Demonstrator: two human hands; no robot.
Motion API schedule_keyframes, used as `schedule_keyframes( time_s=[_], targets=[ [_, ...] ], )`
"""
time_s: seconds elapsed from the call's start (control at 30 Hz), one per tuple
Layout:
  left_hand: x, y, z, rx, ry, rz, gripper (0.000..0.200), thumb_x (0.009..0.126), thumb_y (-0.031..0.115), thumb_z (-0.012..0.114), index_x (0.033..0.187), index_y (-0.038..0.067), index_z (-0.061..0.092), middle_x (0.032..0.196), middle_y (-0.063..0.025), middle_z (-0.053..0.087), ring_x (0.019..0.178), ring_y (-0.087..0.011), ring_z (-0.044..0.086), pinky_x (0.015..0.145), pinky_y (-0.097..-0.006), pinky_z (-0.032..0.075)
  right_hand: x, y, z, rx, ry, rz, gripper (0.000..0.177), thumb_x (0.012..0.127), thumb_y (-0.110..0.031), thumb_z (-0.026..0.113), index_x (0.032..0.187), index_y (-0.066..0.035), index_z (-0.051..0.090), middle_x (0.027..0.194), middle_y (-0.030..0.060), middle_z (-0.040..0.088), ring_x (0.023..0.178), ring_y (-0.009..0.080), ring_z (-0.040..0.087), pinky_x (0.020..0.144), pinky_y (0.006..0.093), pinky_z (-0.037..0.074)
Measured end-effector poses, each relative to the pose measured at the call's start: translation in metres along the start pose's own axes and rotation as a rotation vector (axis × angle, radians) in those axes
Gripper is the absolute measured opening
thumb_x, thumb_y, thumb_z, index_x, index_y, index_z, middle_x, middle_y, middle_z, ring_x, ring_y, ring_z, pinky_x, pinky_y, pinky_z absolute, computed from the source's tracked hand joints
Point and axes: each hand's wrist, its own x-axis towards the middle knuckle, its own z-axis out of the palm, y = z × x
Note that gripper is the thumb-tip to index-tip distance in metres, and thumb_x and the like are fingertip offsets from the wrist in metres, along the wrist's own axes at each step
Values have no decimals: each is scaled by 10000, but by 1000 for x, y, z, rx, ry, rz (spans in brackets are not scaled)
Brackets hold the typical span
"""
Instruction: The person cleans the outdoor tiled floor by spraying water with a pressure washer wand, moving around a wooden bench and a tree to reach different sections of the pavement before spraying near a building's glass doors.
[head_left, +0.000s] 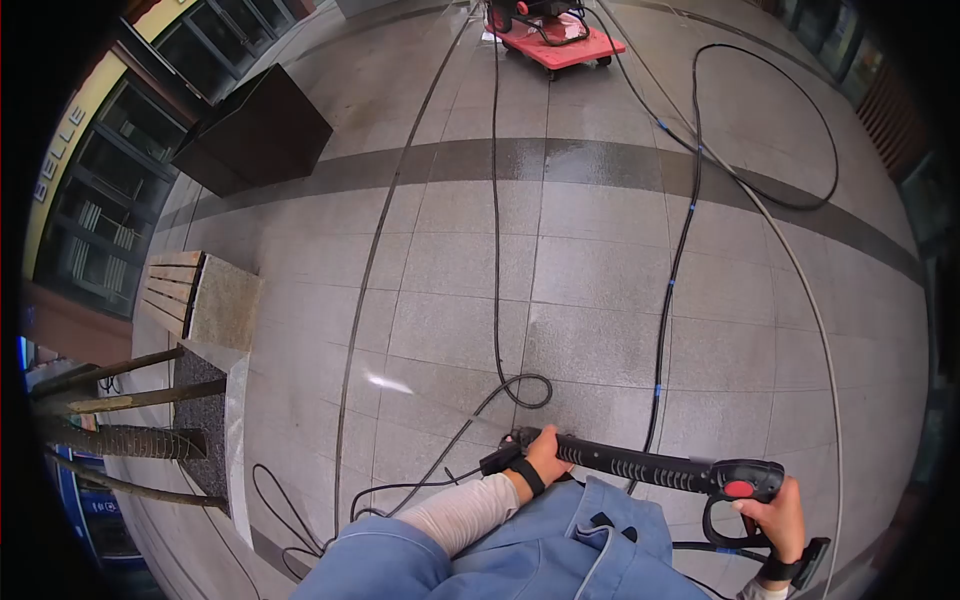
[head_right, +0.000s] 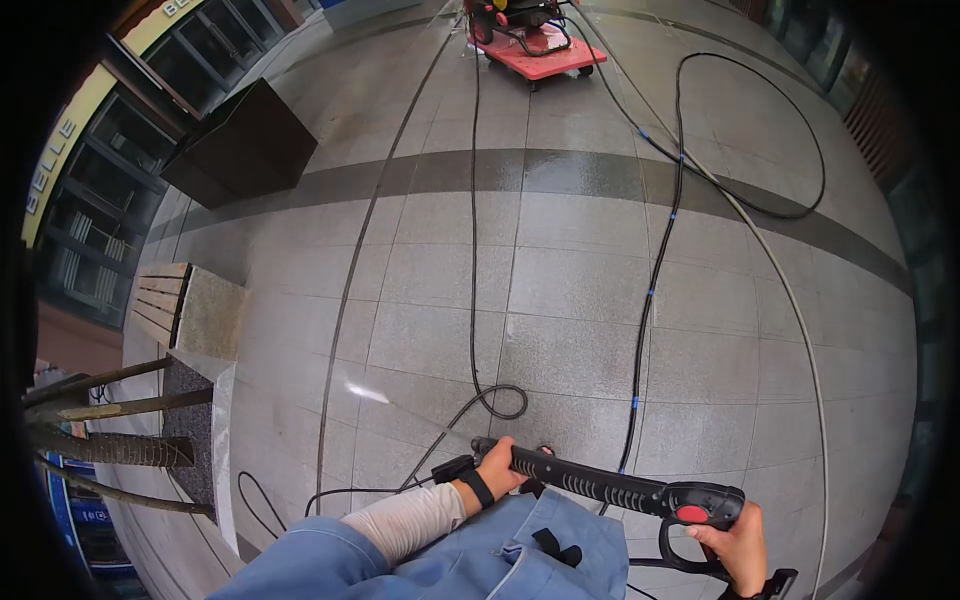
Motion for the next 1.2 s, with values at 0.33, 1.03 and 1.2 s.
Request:
schedule_keyframes(
  time_s=[0.33, 1.03, 1.2],
  targets=[
    [-27, 85, 168, 156, -240, 372, 204, 800, 152, 547, 906, 30, 421, 834, -120, 471, 706, -255, 525, 648, -437, 484, 11, -25, 76, 16, 351, -310, 266, 749, -110, 635, 967, 10, 540, 787, 34, 568, 683, 119, 508, 629, 252, 419],
    [-27, 370, 175, -55, -49, 82, 146, 807, 166, 470, 886, 43, 483, 819, -111, 559, 764, -272, 563, 773, -458, 459, 250, -330, 184, -468, -180, -172, 318, 718, -209, 653, 904, 21, 535, 721, 189, 574, 683, 362, 551, 609, 374, 433],
    [24, 369, 345, 370, -254, 122, 159, 828, 201, 507, 850, 52, 456, 794, -90, 522, 745, -251, 553, 672, -485, 480, 223, -308, 192, -375, 339, -234, 217, 772, -95, 592, 960, -6, 530, 723, 88, 556, 558, 115, 510, 495, 255, 407]
  ],
)
